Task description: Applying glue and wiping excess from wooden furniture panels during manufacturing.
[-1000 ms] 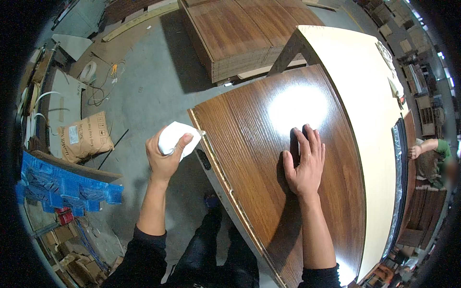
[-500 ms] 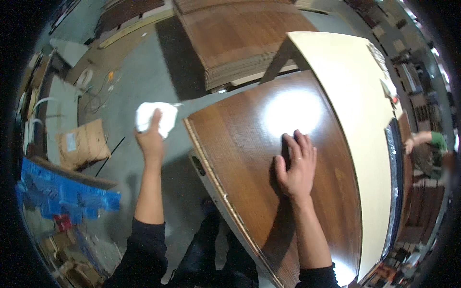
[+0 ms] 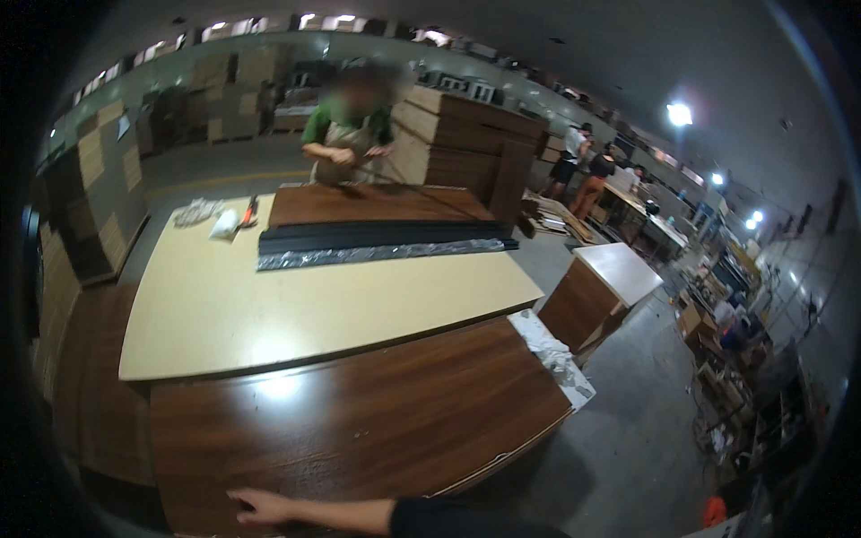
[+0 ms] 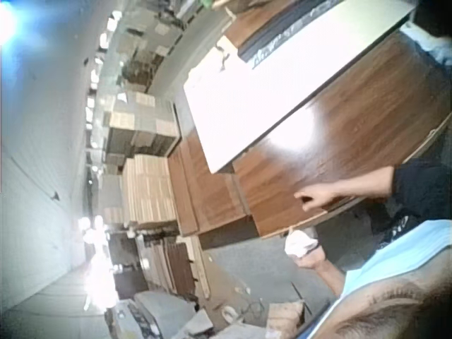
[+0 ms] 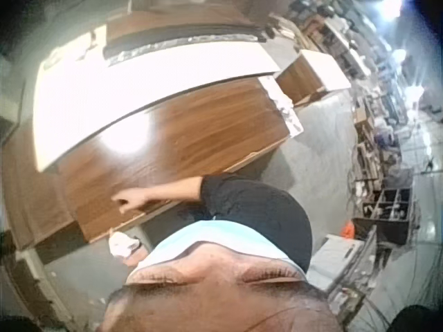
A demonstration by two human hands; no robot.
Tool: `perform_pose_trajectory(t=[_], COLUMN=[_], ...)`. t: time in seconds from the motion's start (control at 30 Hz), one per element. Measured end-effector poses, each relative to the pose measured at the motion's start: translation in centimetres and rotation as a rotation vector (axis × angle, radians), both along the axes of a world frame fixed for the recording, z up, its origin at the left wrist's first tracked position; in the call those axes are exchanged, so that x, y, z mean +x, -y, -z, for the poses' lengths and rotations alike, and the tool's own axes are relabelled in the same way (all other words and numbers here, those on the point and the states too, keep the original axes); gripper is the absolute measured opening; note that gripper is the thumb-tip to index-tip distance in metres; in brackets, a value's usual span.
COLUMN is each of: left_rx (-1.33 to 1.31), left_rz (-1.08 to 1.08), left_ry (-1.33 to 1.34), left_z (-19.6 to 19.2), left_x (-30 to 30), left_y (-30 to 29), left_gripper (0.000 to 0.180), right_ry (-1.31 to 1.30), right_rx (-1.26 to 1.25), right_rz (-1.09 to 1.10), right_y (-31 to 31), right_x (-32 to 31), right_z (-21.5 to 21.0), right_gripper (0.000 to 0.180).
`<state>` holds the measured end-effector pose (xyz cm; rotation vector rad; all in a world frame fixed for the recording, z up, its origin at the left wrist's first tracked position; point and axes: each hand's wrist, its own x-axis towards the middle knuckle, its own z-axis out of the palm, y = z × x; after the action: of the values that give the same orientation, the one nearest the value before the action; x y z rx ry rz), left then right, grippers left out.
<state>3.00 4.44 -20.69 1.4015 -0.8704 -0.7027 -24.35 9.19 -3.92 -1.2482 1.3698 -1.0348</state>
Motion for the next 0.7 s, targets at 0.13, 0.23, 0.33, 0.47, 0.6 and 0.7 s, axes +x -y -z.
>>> perform_pose_trajectory(t=[0.13,0.23,0.33,0.47,0.6,0.7], left_rx=[-0.171,-0.31,-0.459,-0.395,-0.011,0.324], left_rz=[0.58,1.011,1.465,1.651,1.803,1.858], left_ry=[0.015,0.056,0.105,-0.055,-0.419,-0.665], left_z=[-8.0,-16.0,-23.1,-26.5,-25.9,-27.0], left_x=[-9.1,-16.0,-23.9,-31.2,-36.4,-38.0], left_y=[-4.0,-9.3,-17.4,-24.7,-30.8,-34.8], left_gripper=[0.074,0.071,0.072,0.069,0.066,0.067], right_ry=[0.618,1.268,1.237,0.995,0.633,0.399], right_rx=[0.095,0.008,-0.02,-0.16,-0.328,-0.545], right_rz=[0.118,0.453,0.797,0.797,0.93,0.893], right_y=[-12.9,-19.0,-24.6,-30.3,-36.4,-40.0], right_x=[1.4,0.7,-4.0,-8.3,-9.5,-12.0], right_z=[-6.9,-9.6,-10.4,-11.5,-12.9,-10.1], right_gripper=[0.065,0.038,0.039,0.042,0.049,0.062])
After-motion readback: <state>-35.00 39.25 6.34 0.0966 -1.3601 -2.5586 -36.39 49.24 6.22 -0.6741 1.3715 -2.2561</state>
